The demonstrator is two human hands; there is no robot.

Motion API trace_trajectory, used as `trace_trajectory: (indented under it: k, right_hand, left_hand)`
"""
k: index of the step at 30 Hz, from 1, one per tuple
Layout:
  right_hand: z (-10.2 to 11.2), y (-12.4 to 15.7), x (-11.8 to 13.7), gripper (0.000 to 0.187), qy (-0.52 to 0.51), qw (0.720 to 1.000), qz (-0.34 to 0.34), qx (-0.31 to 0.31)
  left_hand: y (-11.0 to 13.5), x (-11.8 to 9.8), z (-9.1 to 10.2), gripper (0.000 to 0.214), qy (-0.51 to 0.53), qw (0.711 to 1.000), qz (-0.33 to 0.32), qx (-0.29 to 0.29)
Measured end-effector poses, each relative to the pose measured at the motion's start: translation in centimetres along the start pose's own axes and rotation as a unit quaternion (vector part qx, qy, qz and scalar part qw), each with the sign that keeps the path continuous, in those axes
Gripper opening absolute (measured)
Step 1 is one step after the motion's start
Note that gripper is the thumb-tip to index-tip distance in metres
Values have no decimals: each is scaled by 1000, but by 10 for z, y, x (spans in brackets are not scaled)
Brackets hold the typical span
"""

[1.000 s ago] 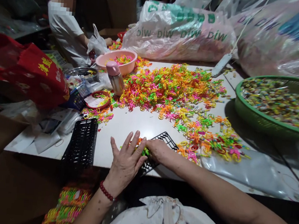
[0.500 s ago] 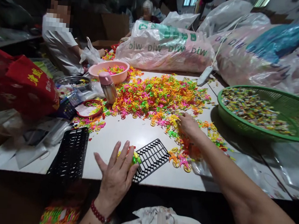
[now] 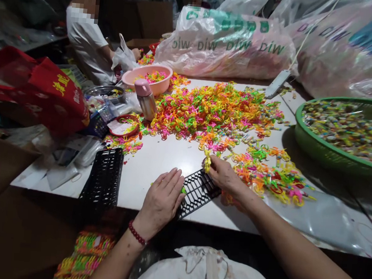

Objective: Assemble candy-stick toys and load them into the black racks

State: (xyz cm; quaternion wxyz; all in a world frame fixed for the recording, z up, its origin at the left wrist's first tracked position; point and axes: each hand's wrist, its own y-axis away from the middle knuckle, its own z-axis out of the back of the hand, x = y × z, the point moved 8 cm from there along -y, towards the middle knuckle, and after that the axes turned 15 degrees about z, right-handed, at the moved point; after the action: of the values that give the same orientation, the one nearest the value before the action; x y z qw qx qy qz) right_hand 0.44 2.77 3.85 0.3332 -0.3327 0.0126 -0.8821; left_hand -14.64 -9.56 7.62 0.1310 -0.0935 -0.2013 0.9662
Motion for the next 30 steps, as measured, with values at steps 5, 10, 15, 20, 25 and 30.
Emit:
trace_trajectory:
  k: [5, 10, 15, 20, 25, 30]
  right_hand:
    - [-59, 5, 46, 8, -206, 977, 49, 11]
    - [-77, 6, 49, 12, -147, 983, 90, 66]
    - [-92, 7, 46, 22, -77, 981, 139, 113]
    - [-95, 4, 51, 23, -45, 978, 142, 148]
    - [-29, 4, 20, 24, 76, 988, 92, 95]
    - [39, 2, -53, 16, 268, 957, -30, 106]
  left_hand:
    - [2, 4, -2, 42, 2, 1000, 3, 9]
    - [3, 6, -4, 49, 16, 1000, 14, 15]
    - [-1, 1, -2, 55, 1, 1000, 3, 21]
    - [-4, -6, 0, 47, -31, 999, -3, 23]
    - [-4, -7, 0, 46, -38, 999, 2, 14]
    - [-4, -7, 1, 46, -33, 999, -7, 3]
